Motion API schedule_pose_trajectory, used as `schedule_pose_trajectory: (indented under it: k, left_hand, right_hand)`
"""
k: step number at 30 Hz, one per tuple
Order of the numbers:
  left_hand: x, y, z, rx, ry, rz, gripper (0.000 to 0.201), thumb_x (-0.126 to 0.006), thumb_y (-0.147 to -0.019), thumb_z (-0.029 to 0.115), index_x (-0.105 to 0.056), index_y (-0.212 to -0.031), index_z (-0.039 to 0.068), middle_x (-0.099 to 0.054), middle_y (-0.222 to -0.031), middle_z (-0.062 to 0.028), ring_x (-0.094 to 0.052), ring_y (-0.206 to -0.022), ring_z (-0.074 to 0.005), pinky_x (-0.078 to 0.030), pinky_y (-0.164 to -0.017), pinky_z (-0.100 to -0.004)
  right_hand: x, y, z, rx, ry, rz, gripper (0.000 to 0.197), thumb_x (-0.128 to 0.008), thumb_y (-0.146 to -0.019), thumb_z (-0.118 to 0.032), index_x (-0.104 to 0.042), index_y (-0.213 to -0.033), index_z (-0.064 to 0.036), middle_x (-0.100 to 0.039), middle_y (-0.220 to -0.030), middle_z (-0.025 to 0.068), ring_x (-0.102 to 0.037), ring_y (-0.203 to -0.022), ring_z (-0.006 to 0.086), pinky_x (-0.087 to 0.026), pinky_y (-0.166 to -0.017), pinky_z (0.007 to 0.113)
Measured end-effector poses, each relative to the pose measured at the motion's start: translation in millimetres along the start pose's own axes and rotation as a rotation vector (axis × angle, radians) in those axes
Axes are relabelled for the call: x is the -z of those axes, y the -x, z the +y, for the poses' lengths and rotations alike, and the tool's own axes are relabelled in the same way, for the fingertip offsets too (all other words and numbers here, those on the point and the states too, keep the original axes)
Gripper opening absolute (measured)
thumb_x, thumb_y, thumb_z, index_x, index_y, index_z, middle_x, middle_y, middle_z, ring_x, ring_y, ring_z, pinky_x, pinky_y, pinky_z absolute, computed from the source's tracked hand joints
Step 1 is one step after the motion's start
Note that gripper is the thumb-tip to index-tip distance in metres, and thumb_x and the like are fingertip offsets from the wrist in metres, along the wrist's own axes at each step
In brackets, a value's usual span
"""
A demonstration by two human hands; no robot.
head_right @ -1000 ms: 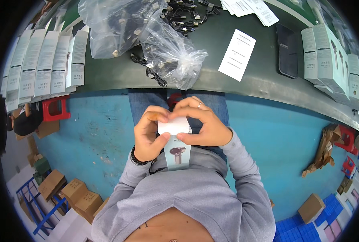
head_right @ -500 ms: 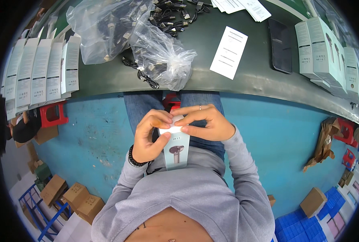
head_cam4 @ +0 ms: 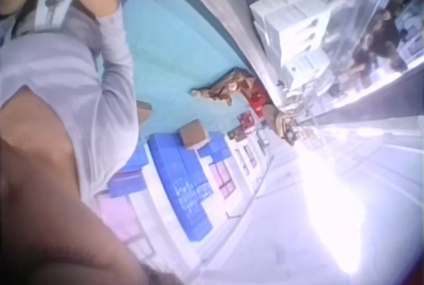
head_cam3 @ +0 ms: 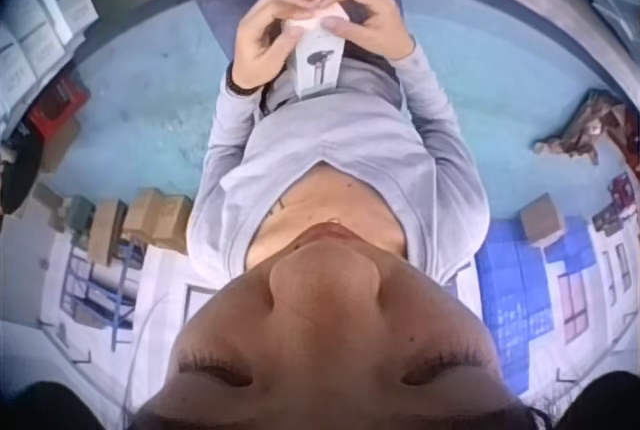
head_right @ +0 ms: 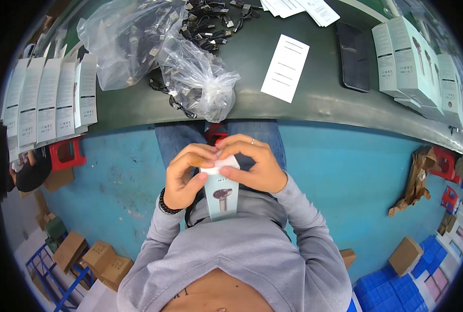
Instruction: Packaging hair dryers into individual boxes on an assembly line.
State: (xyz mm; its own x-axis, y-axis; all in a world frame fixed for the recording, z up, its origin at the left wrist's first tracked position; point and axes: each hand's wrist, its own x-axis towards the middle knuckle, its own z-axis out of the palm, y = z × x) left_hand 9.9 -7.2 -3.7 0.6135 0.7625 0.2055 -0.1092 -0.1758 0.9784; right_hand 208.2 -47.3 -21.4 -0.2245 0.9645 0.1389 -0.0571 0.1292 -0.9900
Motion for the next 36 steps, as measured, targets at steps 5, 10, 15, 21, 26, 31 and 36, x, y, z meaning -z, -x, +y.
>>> schedule_pose_trajectory:
  k: [5,10,15,21,26,31,36]
  left_hand:
    - [-4.2,-7.9,6.4,0.116,-0.026,-0.027,0.016,-0.058,-0.078,-0.005,-0.061,-0.093,-0.002,-0.059,-0.101,-0.0135,-0.056,-0.104,-0.0265,-0.042,-0.091,-0.0361]
    - [-10.2,-6.9,3.6,0.088,-0.086,-0.076,0.019,-0.061,-0.077,-0.004,-0.057,-0.095,-0.001,-0.058,-0.102,-0.0132,-0.055,-0.105,-0.0270,-0.042,-0.092,-0.0369]
    - [-18.0,-7.0,-1.4,-0.040,-0.183,-0.002,0.036,-0.074,-0.071,0.004,-0.043,-0.089,0.007,-0.061,-0.098,-0.0131,-0.057,-0.098,-0.0287,-0.043,-0.088,-0.0415]
    - [-24.1,2.9,-12.5,-0.017,-0.113,0.075,0.041,-0.075,-0.070,0.004,-0.037,-0.086,0.009,-0.062,-0.100,-0.0131,-0.059,-0.094,-0.0293,-0.043,-0.089,-0.0448]
    - [-24.4,1.9,-14.8,-0.027,-0.155,0.071,0.041,-0.075,-0.070,0.004,-0.037,-0.086,0.008,-0.062,-0.100,-0.0142,-0.061,-0.093,-0.0286,-0.043,-0.090,-0.0443]
    - [-22.4,6.4,-19.1,0.016,-0.105,0.105,0.040,-0.074,-0.070,0.002,-0.039,-0.089,0.008,-0.062,-0.102,-0.0144,-0.061,-0.094,-0.0273,-0.043,-0.090,-0.0418]
    - [-23.1,6.8,-20.4,-0.025,-0.066,0.161,0.044,-0.071,-0.072,-0.001,-0.040,-0.102,0.007,-0.061,-0.101,-0.0127,-0.057,-0.101,-0.0281,-0.043,-0.088,-0.0408]
  right_hand:
    - [14.7,-6.2,0.2,-0.046,0.062,0.002,0.012,-0.068,-0.078,-0.008,-0.065,-0.087,-0.0009,-0.063,-0.104,0.0152,-0.062,-0.099,0.0286,-0.048,-0.086,0.037]
    - [27.8,-13.7,-8.2,-0.021,0.052,-0.164,0.015,-0.070,-0.077,-0.008,-0.067,-0.090,-0.0025,-0.063,-0.106,0.0172,-0.062,-0.100,0.0299,-0.049,-0.085,0.037]
    - [24.9,-17.4,-4.7,0.084,0.044,-0.192,0.023,-0.069,-0.078,-0.008,-0.068,-0.101,-0.0063,-0.058,-0.120,0.0161,-0.063,-0.100,0.0295,-0.049,-0.087,0.035]
    - [36.1,-24.8,-0.7,0.045,0.042,-0.386,0.022,-0.067,-0.080,-0.007,-0.070,-0.101,-0.0089,-0.058,-0.121,0.0152,-0.063,-0.098,0.0279,-0.051,-0.082,0.033]
    - [40.1,-34.0,4.1,0.070,-0.005,-0.470,0.019,-0.065,-0.081,-0.007,-0.071,-0.099,-0.0076,-0.058,-0.121,0.0150,-0.064,-0.097,0.0286,-0.052,-0.080,0.033]
    - [29.5,-29.0,6.5,0.079,0.046,-0.439,0.026,-0.062,-0.083,-0.006,-0.066,-0.108,-0.0079,-0.054,-0.126,0.0154,-0.058,-0.107,0.0305,-0.049,-0.088,0.036]
    - [-4.6,4.3,13.4,0.057,-0.010,-0.008,0.024,-0.059,-0.086,-0.011,-0.063,-0.109,-0.0057,-0.049,-0.131,0.0185,-0.046,-0.123,0.0357,-0.034,-0.103,0.045]
